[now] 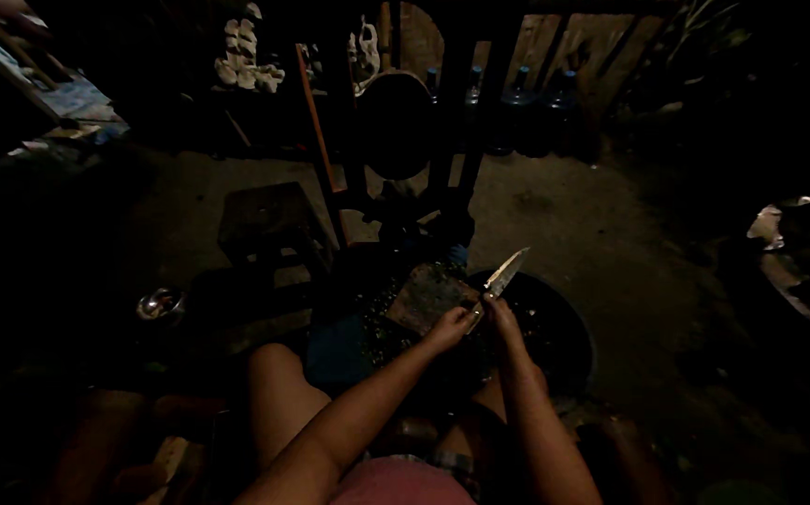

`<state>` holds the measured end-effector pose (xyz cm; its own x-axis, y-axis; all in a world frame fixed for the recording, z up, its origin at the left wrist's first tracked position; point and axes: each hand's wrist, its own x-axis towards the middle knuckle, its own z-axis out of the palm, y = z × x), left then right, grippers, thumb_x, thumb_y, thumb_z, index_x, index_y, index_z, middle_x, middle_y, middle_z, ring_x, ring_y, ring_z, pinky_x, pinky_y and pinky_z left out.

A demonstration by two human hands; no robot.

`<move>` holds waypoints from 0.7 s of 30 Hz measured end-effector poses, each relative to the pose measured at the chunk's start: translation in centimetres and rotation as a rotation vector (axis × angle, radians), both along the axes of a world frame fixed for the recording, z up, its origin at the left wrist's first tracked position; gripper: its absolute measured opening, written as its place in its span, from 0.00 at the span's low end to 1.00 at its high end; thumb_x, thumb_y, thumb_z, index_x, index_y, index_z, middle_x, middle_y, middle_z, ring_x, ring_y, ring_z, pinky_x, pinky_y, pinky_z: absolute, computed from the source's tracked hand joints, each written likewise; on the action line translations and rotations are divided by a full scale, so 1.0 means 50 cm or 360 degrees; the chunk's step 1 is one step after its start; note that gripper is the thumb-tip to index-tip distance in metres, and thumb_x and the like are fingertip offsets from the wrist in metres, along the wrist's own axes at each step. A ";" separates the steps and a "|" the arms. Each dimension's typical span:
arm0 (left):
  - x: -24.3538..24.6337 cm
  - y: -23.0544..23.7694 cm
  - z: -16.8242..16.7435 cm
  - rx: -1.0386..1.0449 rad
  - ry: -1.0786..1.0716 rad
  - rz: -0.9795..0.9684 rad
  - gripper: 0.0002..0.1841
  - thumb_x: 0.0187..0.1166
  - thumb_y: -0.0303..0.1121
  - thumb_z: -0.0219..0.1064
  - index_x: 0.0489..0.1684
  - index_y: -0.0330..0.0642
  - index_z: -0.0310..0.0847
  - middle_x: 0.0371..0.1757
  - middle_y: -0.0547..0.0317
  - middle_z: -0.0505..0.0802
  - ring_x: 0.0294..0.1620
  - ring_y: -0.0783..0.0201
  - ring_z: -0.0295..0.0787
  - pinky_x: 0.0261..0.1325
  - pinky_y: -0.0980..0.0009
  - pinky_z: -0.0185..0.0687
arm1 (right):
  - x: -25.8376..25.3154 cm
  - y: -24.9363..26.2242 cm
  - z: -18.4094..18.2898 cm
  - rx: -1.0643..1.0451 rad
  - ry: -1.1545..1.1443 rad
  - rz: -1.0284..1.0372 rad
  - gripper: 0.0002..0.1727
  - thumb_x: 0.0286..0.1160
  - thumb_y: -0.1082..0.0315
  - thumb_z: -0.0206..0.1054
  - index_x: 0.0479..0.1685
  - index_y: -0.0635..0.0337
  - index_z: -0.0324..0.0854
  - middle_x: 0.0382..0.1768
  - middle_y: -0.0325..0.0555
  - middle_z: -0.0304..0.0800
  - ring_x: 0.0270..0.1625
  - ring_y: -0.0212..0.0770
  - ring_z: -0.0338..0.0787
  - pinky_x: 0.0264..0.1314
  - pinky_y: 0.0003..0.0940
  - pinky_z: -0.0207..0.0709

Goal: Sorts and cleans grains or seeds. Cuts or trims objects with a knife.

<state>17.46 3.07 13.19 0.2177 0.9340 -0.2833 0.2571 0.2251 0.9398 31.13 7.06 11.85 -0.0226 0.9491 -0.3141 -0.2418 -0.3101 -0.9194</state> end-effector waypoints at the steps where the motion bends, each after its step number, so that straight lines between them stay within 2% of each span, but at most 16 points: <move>1: -0.007 -0.001 0.004 0.0012 0.0042 -0.0086 0.22 0.94 0.41 0.53 0.74 0.33 0.76 0.65 0.43 0.88 0.59 0.60 0.87 0.65 0.62 0.81 | -0.003 0.003 -0.001 0.0030 -0.0026 -0.0067 0.25 0.93 0.63 0.52 0.82 0.67 0.60 0.51 0.58 0.89 0.46 0.44 0.92 0.49 0.41 0.88; 2: -0.017 -0.003 0.009 0.0041 0.0108 -0.0153 0.22 0.94 0.40 0.54 0.77 0.35 0.74 0.70 0.43 0.86 0.65 0.59 0.87 0.70 0.62 0.80 | 0.003 0.011 -0.008 0.0058 -0.0114 -0.0099 0.27 0.92 0.65 0.53 0.85 0.65 0.55 0.53 0.59 0.87 0.45 0.46 0.93 0.48 0.42 0.89; 3: -0.031 -0.008 0.014 0.0093 0.0190 -0.0162 0.22 0.93 0.39 0.55 0.79 0.36 0.74 0.71 0.43 0.85 0.65 0.59 0.87 0.68 0.63 0.82 | 0.015 0.020 -0.013 0.0072 -0.0280 -0.0091 0.30 0.92 0.66 0.53 0.88 0.63 0.51 0.56 0.60 0.84 0.46 0.46 0.92 0.48 0.42 0.89; 4: -0.053 -0.011 0.018 0.0145 0.0270 -0.0151 0.23 0.92 0.38 0.57 0.81 0.35 0.72 0.75 0.40 0.83 0.71 0.55 0.84 0.75 0.61 0.78 | 0.031 0.027 -0.017 0.0075 -0.0518 -0.0032 0.32 0.91 0.66 0.54 0.91 0.61 0.48 0.64 0.63 0.82 0.51 0.49 0.92 0.53 0.45 0.88; 5: -0.079 -0.013 0.015 0.0208 0.0363 -0.0104 0.24 0.91 0.37 0.59 0.81 0.33 0.71 0.76 0.38 0.82 0.75 0.52 0.82 0.79 0.58 0.75 | 0.048 0.030 -0.016 0.0067 -0.0716 0.0062 0.34 0.90 0.66 0.57 0.92 0.62 0.49 0.73 0.66 0.77 0.64 0.53 0.88 0.65 0.50 0.82; 7: -0.139 -0.016 0.002 0.0284 0.0610 0.0055 0.24 0.90 0.38 0.61 0.79 0.32 0.73 0.77 0.37 0.82 0.76 0.48 0.81 0.81 0.55 0.73 | 0.064 0.031 -0.019 0.0010 -0.0967 0.0147 0.31 0.88 0.61 0.61 0.85 0.66 0.61 0.71 0.68 0.79 0.67 0.57 0.85 0.70 0.54 0.78; 10: -0.225 -0.025 -0.027 0.0242 0.0938 0.0340 0.24 0.89 0.39 0.62 0.77 0.34 0.75 0.76 0.36 0.81 0.77 0.45 0.80 0.81 0.52 0.73 | 0.066 0.030 -0.032 -0.0083 -0.1131 0.0199 0.28 0.87 0.56 0.63 0.74 0.72 0.73 0.61 0.67 0.85 0.60 0.56 0.87 0.66 0.53 0.77; 12: -0.262 -0.036 -0.033 0.0120 0.1060 0.0411 0.24 0.89 0.40 0.61 0.76 0.33 0.76 0.77 0.35 0.80 0.79 0.44 0.78 0.83 0.50 0.71 | 0.059 0.027 -0.052 -0.0101 -0.1099 0.0202 0.26 0.86 0.58 0.64 0.72 0.70 0.75 0.55 0.62 0.87 0.51 0.50 0.88 0.59 0.48 0.80; 13: -0.272 -0.040 -0.033 0.0060 0.1081 0.0398 0.23 0.90 0.41 0.61 0.76 0.34 0.77 0.76 0.37 0.82 0.79 0.45 0.79 0.83 0.51 0.70 | 0.056 0.028 -0.065 -0.0118 -0.1104 0.0196 0.26 0.86 0.58 0.65 0.72 0.70 0.75 0.56 0.62 0.87 0.52 0.50 0.89 0.59 0.48 0.81; 15: -0.276 -0.044 -0.028 -0.0035 0.1046 0.0333 0.23 0.91 0.41 0.59 0.75 0.34 0.77 0.74 0.38 0.85 0.78 0.47 0.81 0.82 0.51 0.71 | 0.046 0.032 -0.079 -0.0165 -0.1153 0.0195 0.29 0.84 0.57 0.67 0.74 0.70 0.73 0.61 0.66 0.86 0.60 0.56 0.88 0.67 0.53 0.78; 18: -0.267 -0.042 -0.030 -0.0095 0.0965 0.0313 0.23 0.92 0.41 0.58 0.76 0.33 0.76 0.74 0.37 0.84 0.78 0.46 0.80 0.83 0.51 0.70 | 0.027 0.037 -0.087 -0.0180 -0.1174 0.0197 0.30 0.82 0.57 0.69 0.75 0.71 0.73 0.64 0.67 0.85 0.65 0.58 0.86 0.71 0.54 0.76; 21: -0.258 -0.032 -0.037 -0.0108 0.0849 0.0384 0.24 0.91 0.41 0.59 0.75 0.31 0.76 0.74 0.36 0.84 0.78 0.46 0.80 0.82 0.51 0.70 | 0.029 0.038 -0.097 -0.0231 -0.1009 0.0137 0.31 0.83 0.57 0.68 0.77 0.70 0.70 0.62 0.66 0.84 0.60 0.54 0.87 0.66 0.50 0.78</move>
